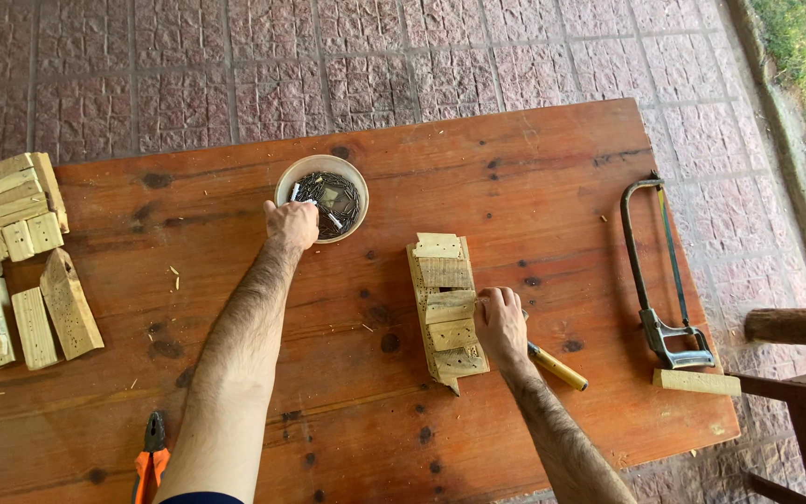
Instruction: The person repeatedly hammers nails into a stack of small wooden blocks on a wooden table. They pick nails from a nearby bowl and drive them into the wood using a hammer. The task continues throughout the clip with the same repetitive action.
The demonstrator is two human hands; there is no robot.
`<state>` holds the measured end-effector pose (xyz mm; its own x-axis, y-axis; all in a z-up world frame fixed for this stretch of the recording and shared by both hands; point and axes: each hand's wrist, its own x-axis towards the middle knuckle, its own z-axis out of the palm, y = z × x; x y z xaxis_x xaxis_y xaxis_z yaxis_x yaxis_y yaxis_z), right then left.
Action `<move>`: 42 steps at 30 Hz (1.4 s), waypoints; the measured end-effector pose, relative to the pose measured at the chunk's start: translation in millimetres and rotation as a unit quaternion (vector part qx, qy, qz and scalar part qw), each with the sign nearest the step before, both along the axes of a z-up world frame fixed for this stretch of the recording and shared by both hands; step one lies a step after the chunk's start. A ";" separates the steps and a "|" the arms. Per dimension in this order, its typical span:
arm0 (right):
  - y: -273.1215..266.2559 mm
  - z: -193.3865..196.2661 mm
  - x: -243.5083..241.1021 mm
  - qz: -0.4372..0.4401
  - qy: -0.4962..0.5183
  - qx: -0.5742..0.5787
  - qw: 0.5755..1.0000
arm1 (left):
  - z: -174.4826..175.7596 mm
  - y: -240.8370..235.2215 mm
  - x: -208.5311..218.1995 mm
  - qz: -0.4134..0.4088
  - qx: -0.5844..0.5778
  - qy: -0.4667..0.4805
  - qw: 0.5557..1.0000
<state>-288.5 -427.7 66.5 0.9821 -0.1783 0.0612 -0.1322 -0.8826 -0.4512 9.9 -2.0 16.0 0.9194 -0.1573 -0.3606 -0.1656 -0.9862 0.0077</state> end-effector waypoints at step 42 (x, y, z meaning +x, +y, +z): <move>-34.0 61.1 12.9 0.107 0.040 0.254 0.960 | 103.0 -207.7 -276.9 0.070 -0.466 -0.067 0.880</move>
<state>-275.7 -461.7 127.6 0.9974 0.0421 -0.0578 -0.0242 -0.5617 -0.8270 -267.0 -209.7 118.9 0.9776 -0.2092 -0.0226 -0.1038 -0.5730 0.8130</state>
